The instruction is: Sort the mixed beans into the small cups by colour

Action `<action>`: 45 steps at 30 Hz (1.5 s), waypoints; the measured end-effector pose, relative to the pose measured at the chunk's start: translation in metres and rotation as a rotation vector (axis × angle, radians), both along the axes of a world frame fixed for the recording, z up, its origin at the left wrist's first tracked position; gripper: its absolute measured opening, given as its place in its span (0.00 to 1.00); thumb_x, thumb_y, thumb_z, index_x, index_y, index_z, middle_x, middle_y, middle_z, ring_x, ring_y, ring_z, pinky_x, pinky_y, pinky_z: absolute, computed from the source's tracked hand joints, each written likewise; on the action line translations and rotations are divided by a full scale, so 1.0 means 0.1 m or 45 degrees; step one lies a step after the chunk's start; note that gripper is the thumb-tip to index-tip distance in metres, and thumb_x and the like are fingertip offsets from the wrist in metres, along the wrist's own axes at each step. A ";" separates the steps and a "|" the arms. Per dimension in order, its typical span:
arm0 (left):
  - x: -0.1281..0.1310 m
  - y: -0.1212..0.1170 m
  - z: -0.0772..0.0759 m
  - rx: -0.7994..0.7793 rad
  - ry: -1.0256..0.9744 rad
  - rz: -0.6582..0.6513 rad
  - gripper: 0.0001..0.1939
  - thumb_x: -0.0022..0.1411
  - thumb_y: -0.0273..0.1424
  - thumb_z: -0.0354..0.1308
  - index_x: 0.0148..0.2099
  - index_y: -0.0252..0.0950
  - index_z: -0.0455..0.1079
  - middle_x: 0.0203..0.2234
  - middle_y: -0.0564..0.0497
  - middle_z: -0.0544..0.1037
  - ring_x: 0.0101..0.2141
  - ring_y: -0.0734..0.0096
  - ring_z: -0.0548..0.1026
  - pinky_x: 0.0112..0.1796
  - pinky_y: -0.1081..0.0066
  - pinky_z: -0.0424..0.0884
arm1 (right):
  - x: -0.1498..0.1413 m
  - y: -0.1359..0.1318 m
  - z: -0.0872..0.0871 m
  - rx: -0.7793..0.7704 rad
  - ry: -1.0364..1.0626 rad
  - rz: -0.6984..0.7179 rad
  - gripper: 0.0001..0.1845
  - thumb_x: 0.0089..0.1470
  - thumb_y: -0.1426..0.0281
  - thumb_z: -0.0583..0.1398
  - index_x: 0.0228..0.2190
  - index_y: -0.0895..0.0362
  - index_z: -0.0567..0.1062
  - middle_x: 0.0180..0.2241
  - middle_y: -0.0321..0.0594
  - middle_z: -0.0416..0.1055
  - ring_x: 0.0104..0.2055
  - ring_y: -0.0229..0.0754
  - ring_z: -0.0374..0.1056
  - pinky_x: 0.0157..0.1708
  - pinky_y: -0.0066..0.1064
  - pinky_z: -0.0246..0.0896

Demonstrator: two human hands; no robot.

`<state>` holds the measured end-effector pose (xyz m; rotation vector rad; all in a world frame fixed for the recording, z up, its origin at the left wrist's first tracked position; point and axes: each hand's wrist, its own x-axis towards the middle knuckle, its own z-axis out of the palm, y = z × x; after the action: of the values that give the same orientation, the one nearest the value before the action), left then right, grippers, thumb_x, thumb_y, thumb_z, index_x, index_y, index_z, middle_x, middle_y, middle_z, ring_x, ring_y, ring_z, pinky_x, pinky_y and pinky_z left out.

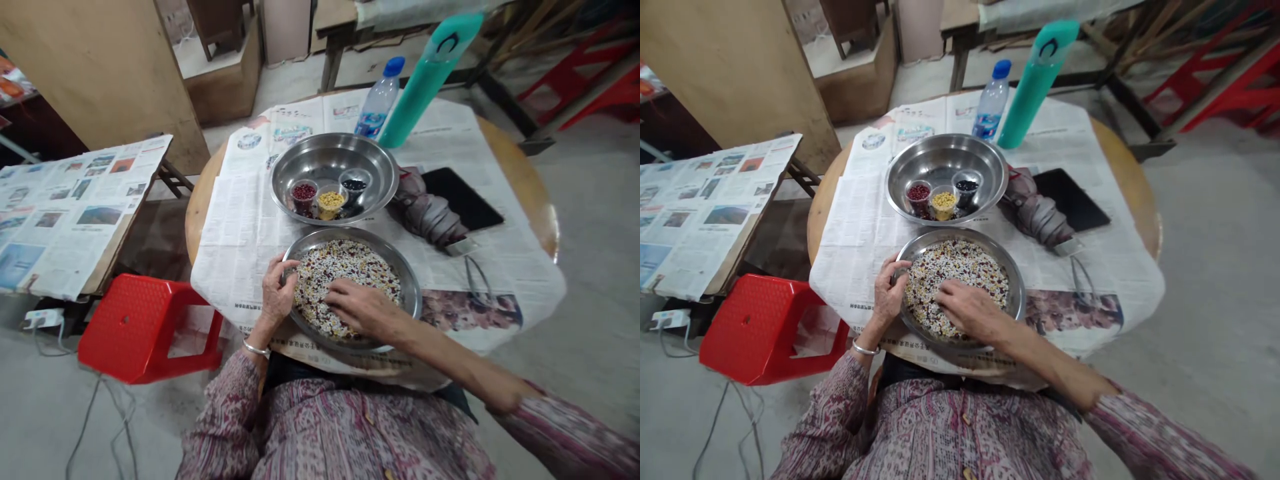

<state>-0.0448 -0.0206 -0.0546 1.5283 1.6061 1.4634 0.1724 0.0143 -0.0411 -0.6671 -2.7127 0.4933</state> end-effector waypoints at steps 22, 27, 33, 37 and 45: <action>0.01 -0.01 0.05 -0.082 -0.064 -0.002 0.07 0.62 0.24 0.58 0.41 0.37 0.76 0.50 0.45 0.76 0.55 0.61 0.73 0.58 0.61 0.68 | -0.64 1.26 0.99 0.008 0.021 -0.733 0.14 0.61 0.66 0.57 0.42 0.52 0.83 0.43 0.43 0.81 0.43 0.49 0.74 0.37 0.37 0.63; 0.00 -0.01 0.04 -0.105 -0.079 -0.004 0.08 0.61 0.23 0.58 0.41 0.37 0.76 0.51 0.45 0.76 0.56 0.61 0.73 0.58 0.61 0.68 | -0.96 1.70 1.00 0.041 -0.198 -0.758 0.15 0.59 0.67 0.58 0.41 0.52 0.84 0.42 0.45 0.81 0.44 0.50 0.73 0.37 0.38 0.62; 0.01 -0.01 0.03 -0.079 -0.086 -0.005 0.08 0.62 0.23 0.58 0.41 0.38 0.76 0.50 0.45 0.76 0.54 0.62 0.74 0.56 0.62 0.69 | -1.07 1.86 0.92 -0.001 -0.356 -0.663 0.16 0.58 0.67 0.60 0.44 0.52 0.84 0.44 0.47 0.79 0.45 0.50 0.71 0.40 0.39 0.60; 0.02 0.00 0.04 -0.078 -0.078 0.002 0.08 0.62 0.23 0.59 0.41 0.38 0.76 0.50 0.46 0.76 0.52 0.63 0.75 0.55 0.63 0.70 | -1.06 1.92 0.81 0.041 -0.308 -0.704 0.15 0.57 0.71 0.58 0.42 0.56 0.83 0.41 0.49 0.78 0.43 0.50 0.70 0.41 0.41 0.60; 0.02 0.02 0.03 -0.068 -0.065 0.000 0.09 0.61 0.22 0.58 0.41 0.38 0.76 0.49 0.46 0.77 0.53 0.62 0.75 0.55 0.63 0.70 | -1.06 1.92 0.78 0.040 -0.300 -0.712 0.14 0.58 0.68 0.58 0.40 0.59 0.82 0.39 0.50 0.76 0.42 0.50 0.70 0.41 0.41 0.61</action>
<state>-0.0433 -0.0189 -0.0512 1.4500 1.6030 1.4361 0.0660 0.2064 0.0373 -1.4891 -2.5575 0.2398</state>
